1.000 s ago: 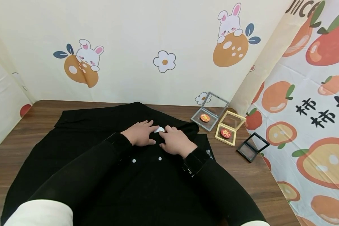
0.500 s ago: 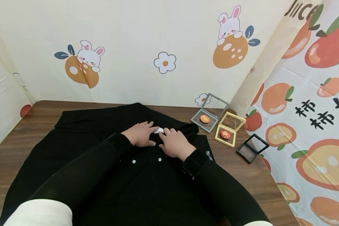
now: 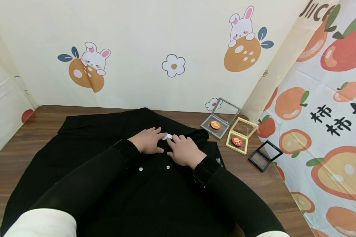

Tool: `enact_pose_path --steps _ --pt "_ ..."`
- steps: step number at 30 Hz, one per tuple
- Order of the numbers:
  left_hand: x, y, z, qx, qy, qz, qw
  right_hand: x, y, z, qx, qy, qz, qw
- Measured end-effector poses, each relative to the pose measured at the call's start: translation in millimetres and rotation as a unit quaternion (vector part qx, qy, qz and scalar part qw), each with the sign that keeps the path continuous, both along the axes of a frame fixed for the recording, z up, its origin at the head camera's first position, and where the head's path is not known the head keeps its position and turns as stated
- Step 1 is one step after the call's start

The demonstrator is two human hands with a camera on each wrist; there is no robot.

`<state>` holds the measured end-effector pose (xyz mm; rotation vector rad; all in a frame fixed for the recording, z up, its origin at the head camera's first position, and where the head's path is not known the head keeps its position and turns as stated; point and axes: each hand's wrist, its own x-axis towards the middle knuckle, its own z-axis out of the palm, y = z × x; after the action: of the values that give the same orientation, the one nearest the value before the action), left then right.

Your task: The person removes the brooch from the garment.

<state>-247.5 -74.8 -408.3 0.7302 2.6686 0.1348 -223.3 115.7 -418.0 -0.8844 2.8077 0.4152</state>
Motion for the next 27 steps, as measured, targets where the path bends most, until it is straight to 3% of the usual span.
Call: enact_pose_path --steps 14,27 --pt "1.0 0.2 -0.4 0.000 0.009 -0.006 0.9999 2.5 1.5 0.4 -0.015 -0.003 -0.012 1.000" --pt "-1.8 -2.9 -2.8 0.001 0.020 -0.016 0.9997 3.4 1.3 4.3 -0.045 -0.034 -0.035 0.998"
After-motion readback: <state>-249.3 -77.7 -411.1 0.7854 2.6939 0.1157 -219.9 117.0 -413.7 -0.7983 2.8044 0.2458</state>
